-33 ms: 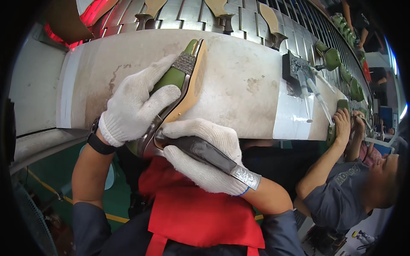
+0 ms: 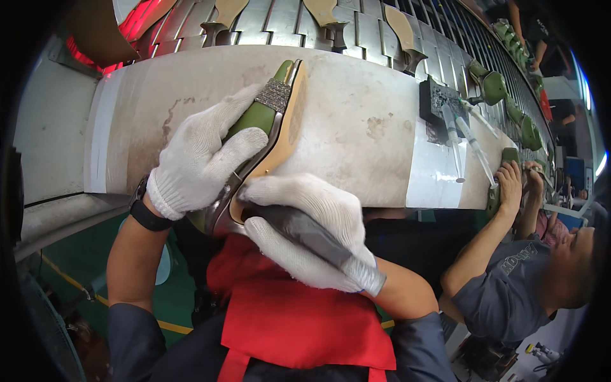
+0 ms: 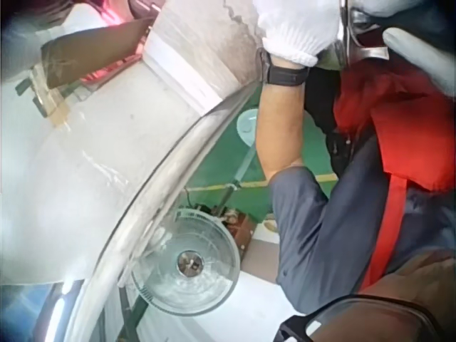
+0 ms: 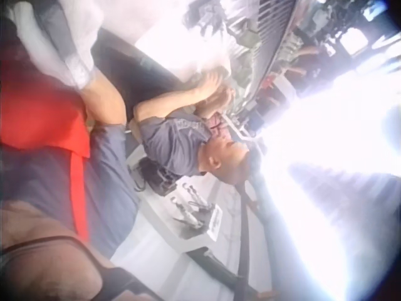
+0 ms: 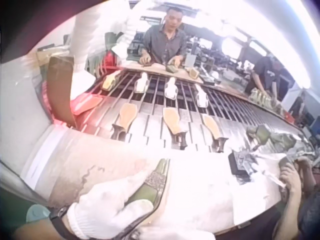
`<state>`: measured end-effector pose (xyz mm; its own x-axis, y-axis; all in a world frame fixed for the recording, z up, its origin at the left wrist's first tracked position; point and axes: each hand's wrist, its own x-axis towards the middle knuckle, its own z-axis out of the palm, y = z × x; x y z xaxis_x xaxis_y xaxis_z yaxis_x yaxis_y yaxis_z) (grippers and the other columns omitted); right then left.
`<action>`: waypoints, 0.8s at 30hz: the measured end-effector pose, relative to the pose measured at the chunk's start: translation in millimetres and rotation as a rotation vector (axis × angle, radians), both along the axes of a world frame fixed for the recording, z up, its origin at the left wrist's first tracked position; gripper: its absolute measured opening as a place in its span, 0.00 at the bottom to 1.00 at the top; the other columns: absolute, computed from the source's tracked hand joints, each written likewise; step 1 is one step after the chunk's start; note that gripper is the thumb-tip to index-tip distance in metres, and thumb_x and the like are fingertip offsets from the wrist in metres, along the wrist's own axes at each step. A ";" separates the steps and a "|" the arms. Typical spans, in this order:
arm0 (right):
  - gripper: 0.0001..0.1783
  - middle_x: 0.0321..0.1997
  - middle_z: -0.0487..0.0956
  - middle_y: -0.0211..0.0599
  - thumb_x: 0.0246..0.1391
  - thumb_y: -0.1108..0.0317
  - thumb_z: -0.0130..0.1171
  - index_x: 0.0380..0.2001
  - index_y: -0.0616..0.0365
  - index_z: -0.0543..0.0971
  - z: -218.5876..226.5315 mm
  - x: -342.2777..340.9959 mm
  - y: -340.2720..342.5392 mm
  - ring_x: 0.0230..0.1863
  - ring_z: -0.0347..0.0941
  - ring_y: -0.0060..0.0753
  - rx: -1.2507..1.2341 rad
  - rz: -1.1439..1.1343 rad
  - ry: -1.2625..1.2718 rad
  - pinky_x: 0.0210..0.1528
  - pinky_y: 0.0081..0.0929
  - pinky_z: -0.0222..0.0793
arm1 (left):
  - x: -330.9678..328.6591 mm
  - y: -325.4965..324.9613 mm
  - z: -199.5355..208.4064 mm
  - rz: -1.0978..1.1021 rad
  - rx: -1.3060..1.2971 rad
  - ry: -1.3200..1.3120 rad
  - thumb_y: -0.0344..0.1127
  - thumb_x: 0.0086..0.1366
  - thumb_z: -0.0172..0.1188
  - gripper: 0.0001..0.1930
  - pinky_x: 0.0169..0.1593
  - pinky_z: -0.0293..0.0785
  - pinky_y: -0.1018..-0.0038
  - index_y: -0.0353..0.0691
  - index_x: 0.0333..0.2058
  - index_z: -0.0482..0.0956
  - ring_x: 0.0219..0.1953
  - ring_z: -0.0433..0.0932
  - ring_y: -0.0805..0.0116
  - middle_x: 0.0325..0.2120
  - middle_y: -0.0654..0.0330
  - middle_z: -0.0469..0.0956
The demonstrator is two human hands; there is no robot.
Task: The person assembles high-heeled shoes by aligning and pressing soles onto shoe uppers on lasts by hand, hammering along the edges and heels with a hammer, and placing the assembled shoes onto the conveyor.
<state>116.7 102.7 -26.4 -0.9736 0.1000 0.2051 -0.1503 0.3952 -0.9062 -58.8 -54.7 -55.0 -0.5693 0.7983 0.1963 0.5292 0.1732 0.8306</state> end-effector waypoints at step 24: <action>0.20 0.47 0.90 0.49 0.51 0.79 0.75 0.49 0.65 0.87 -15.3 -5.0 -9.6 0.47 0.90 0.50 -0.048 -0.030 0.059 0.53 0.40 0.85 | 0.3 0.6 -6.7 0.033 0.054 -0.020 0.34 0.76 0.61 0.24 0.58 0.81 0.56 0.27 0.65 0.78 0.52 0.86 0.37 0.50 0.36 0.85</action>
<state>111.7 93.1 -41.7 -0.9564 0.1405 0.2561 -0.1925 0.3565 -0.9143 -58.5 -54.1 -61.7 -0.5992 0.7678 0.2268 0.5068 0.1445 0.8498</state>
